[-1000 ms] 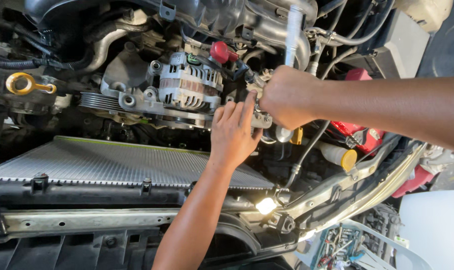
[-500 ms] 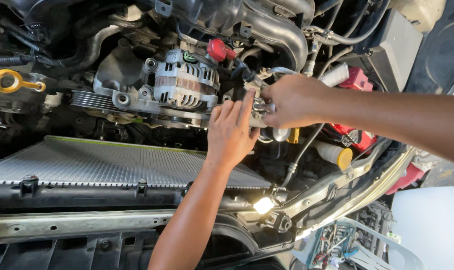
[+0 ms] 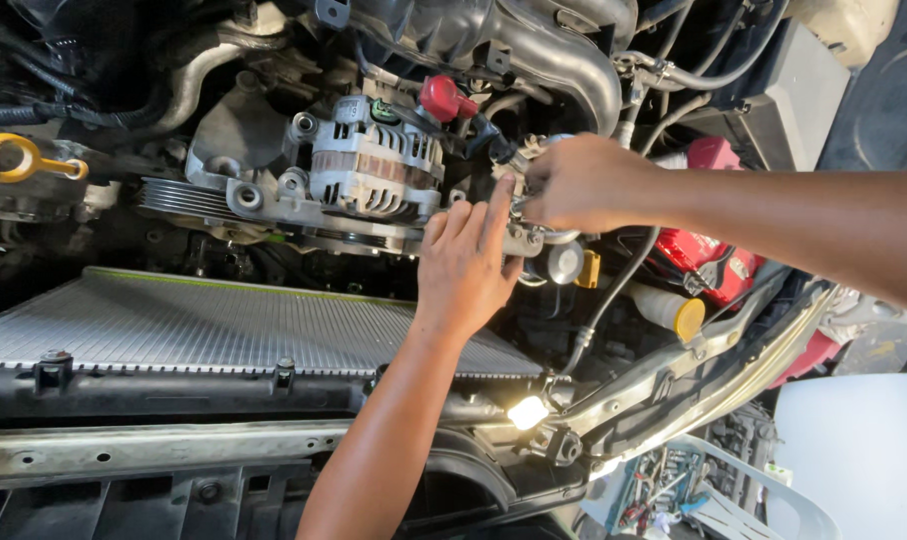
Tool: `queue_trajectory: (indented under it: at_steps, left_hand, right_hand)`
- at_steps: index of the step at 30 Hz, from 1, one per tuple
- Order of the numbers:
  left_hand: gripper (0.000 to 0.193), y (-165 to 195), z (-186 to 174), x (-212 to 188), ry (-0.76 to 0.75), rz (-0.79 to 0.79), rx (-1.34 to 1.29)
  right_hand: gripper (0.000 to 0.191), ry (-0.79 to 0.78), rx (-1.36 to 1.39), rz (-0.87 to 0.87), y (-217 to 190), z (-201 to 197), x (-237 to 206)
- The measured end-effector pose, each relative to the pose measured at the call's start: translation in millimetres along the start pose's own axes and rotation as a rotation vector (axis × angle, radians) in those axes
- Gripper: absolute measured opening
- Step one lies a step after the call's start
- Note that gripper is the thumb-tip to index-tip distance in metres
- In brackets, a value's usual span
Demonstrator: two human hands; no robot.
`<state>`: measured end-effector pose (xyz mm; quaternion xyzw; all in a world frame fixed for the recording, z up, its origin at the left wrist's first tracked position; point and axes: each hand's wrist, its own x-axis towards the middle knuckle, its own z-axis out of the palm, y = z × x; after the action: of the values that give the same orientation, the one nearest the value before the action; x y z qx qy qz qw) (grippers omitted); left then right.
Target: The person works under the open hood of a car, using a ratchet wrench with sockets to loosen and tighten bolts near the alternator and engine front. They reposition the wrench repeatedly, adjust components by hand, and press and align the radiator support and fan shroud area with both hands.
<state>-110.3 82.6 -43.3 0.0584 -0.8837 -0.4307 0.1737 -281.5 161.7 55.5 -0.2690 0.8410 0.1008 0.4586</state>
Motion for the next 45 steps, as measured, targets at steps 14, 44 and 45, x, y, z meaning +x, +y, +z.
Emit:
queue_trajectory:
  at_steps: [14, 44, 45]
  left_hand:
    - [0.105, 7, -2, 3, 0.012, 0.004, 0.019]
    - [0.102, 6, -3, 1, 0.019, 0.008, 0.016]
    - [0.102, 6, -4, 1, 0.010, 0.007, 0.009]
  right_hand:
    - [0.041, 0.100, 0.257, -0.102, 3, -18, -46]
    - [0.049, -0.015, -0.477, -0.218, -10, -15, -32]
    - [0.047, -0.039, -0.263, -0.108, -8, -11, -32]
